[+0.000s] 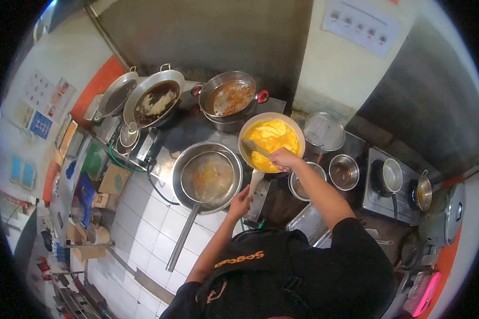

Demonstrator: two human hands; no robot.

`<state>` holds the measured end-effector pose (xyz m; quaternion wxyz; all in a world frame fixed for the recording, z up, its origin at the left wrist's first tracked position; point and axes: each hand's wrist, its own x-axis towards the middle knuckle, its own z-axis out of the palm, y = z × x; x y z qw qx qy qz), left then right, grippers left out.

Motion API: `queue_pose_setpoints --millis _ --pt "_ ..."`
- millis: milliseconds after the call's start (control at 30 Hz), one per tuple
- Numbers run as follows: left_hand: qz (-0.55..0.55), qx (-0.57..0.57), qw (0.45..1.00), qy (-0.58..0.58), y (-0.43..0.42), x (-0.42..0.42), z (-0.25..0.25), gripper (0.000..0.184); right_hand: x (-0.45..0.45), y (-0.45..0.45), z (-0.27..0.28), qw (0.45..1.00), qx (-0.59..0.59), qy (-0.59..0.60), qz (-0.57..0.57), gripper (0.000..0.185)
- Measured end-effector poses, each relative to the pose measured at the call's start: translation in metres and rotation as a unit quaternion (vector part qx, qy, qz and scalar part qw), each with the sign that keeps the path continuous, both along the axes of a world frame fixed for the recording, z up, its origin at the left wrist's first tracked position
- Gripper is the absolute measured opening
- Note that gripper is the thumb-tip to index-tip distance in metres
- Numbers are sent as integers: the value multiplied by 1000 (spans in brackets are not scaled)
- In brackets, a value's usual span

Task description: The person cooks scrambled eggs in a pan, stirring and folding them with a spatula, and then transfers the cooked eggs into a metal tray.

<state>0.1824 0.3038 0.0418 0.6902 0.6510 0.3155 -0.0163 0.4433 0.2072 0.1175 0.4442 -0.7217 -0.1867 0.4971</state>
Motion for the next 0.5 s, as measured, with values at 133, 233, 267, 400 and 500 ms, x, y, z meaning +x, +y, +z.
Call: queue_pose_setpoints --millis 133,233,267,400,500 --pt "-8 11 1000 2 0 0 -1 53 -14 33 -11 992 26 8 -121 24" --pt "-8 12 1000 -8 1 -1 -3 53 -19 56 -25 983 22 -34 -178 23" --pt "-7 7 1000 -8 1 -2 -5 53 -18 64 -33 978 22 -44 -204 23" --pt "-25 17 999 -31 3 -6 -8 55 2 89 -57 937 68 47 -339 16" --pt "-21 11 998 -55 1 -9 -11 58 0 77 -25 854 153 224 -443 12"
